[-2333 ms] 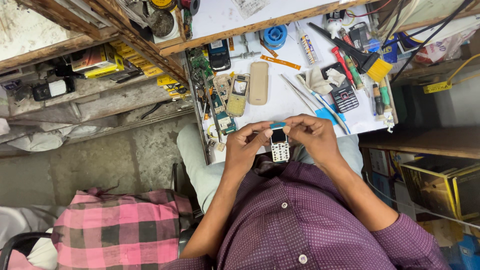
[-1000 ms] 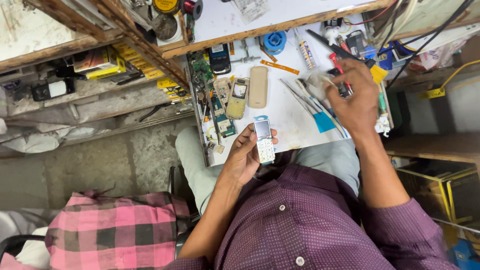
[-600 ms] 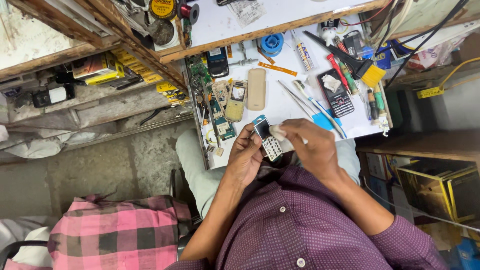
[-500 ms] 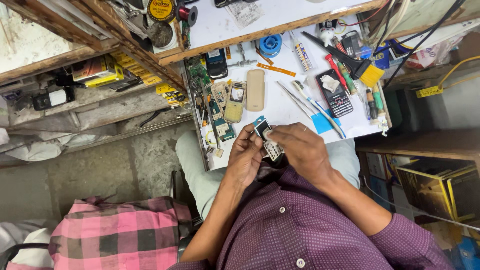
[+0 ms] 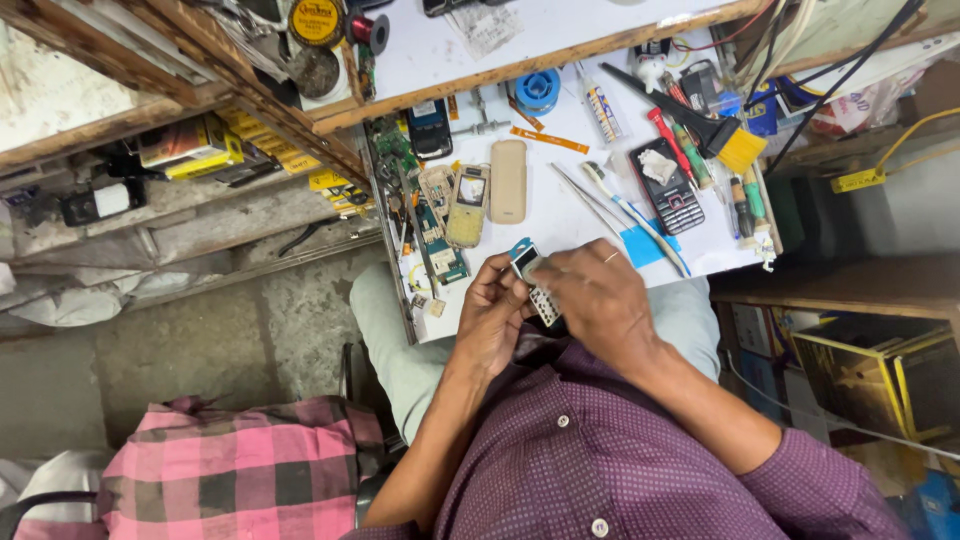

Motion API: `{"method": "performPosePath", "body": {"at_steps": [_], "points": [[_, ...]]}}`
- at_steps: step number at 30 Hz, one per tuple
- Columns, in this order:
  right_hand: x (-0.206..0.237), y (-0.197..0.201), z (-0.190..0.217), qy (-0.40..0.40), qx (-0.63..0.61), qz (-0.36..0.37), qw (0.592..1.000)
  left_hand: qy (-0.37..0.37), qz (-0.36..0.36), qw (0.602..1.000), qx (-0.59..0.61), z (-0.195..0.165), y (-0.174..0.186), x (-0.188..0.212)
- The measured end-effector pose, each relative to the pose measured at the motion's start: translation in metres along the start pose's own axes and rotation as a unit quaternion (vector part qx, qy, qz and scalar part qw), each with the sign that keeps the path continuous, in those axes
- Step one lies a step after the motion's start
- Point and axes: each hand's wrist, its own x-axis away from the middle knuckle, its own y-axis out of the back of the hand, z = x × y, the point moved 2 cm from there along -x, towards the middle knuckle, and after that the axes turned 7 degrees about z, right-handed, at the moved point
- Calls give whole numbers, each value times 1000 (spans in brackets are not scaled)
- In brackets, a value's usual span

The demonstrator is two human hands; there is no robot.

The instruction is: The person sits at a repair bench and pries open the back cover of a feature phone, removes the battery and internal board, works on the phone's housing and components by hand, then reassembles the cover and presses the keypad to test the phone. They handle the phone body, battery, circuit board, and cover one at a time on the cluttered workbench.

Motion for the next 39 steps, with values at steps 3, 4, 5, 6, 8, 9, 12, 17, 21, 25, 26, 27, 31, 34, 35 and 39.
{"method": "performPosePath", "body": {"at_steps": [3, 4, 5, 6, 8, 9, 12, 17, 21, 25, 26, 27, 31, 34, 35, 39], "points": [[0, 1, -2, -6, 0, 0, 1000, -18, 18, 999, 26, 5, 0, 1], [1, 2, -3, -17, 4, -3, 1000, -33, 30, 998, 37, 6, 1, 2], [2, 2, -3, -11, 4, 0, 1000, -24, 16, 999, 27, 8, 3, 4], [4, 1, -2, -4, 7, 0, 1000, -16, 6, 1000, 16, 8, 5, 3], [6, 0, -4, 1, 5, 7, 1000, -12, 1, 1000, 11, 11, 4, 2], [7, -1, -6, -5, -1, 9, 1000, -12, 9, 1000, 15, 12, 4, 1], [15, -2, -3, -35, 5, 9, 999, -8, -17, 1000, 3, 13, 4, 4], [13, -6, -9, -20, -2, 13, 1000, -1, -20, 1000, -15, 17, 9, 4], [10, -9, -8, -23, 1, 10, 1000, -10, -29, 999, -22, 16, 17, -2], [13, -9, -8, -97, 0, 8, 995, -45, 0, 999, -10, 19, 14, 3], [11, -10, -8, -74, -4, 9, 997, -29, -7, 999, -18, 16, 14, -1], [11, -11, -7, -54, -9, 16, 998, -11, -18, 1000, -22, 15, 14, -1], [12, -9, -6, -81, 1, -1, 997, -14, -14, 1000, -5, 16, 7, 5], [13, -12, 0, -30, -23, 19, 999, -7, -42, 999, -14, 11, 9, 2], [15, -12, 0, -46, -22, 17, 999, -6, -36, 999, -11, 12, 7, 3], [13, -17, -6, -38, -1, 12, 999, -4, -14, 1000, -20, 9, 6, 4]]}}
